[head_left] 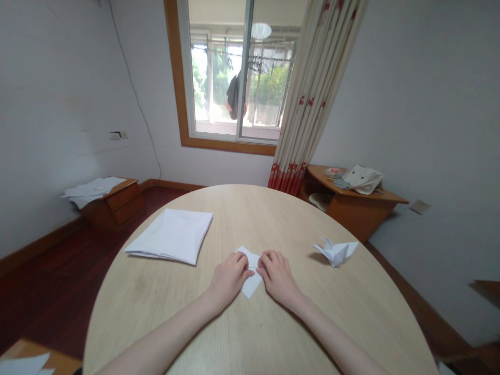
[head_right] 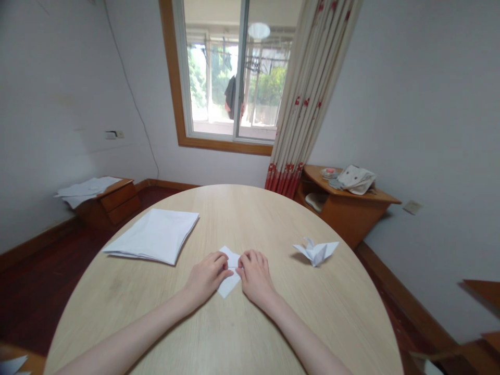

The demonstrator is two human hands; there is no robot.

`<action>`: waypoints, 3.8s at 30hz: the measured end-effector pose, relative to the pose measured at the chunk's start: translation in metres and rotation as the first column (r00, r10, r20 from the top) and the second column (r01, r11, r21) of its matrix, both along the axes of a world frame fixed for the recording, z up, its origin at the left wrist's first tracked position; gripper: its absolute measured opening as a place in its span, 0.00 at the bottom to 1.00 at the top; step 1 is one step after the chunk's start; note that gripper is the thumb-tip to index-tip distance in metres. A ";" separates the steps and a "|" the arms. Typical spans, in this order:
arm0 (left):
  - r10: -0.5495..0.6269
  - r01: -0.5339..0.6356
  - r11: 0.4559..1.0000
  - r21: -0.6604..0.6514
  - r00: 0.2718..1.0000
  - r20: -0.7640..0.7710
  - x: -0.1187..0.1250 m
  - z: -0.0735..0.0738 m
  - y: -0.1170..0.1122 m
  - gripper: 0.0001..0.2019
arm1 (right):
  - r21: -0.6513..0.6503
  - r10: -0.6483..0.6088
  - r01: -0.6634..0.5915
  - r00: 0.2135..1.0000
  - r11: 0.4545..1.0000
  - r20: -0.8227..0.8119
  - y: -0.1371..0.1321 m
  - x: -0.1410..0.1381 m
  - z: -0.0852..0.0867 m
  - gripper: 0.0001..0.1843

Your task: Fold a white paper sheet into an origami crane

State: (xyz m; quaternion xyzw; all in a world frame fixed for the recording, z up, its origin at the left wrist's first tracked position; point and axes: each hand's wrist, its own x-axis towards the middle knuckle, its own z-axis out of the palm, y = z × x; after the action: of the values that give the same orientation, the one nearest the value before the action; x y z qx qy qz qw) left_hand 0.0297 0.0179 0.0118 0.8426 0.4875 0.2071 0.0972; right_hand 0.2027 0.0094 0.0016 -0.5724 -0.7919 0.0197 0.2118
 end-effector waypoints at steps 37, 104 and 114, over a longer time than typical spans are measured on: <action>-0.326 0.337 0.914 0.227 0.941 -0.085 -0.013 -0.014 0.011 0.16 | 0.022 0.361 -0.361 0.926 0.932 -0.114 0.011 0.030 -0.022 0.30; -0.228 0.258 0.939 0.227 0.962 -0.151 -0.015 -0.009 0.012 0.10 | 0.288 0.532 -0.482 0.837 0.827 -0.127 -0.005 0.018 0.010 0.13; -0.331 0.329 0.936 0.127 0.944 -0.003 -0.019 -0.015 0.017 0.13 | 0.257 0.483 -0.439 0.864 0.861 -0.139 -0.003 0.019 0.002 0.15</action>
State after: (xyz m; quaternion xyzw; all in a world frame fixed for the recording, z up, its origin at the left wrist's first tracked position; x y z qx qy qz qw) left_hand 0.0112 0.0353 -0.0032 0.9148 0.3246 0.2258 0.0819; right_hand 0.2218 0.0062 0.0033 -0.3337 -0.8783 0.0406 0.3401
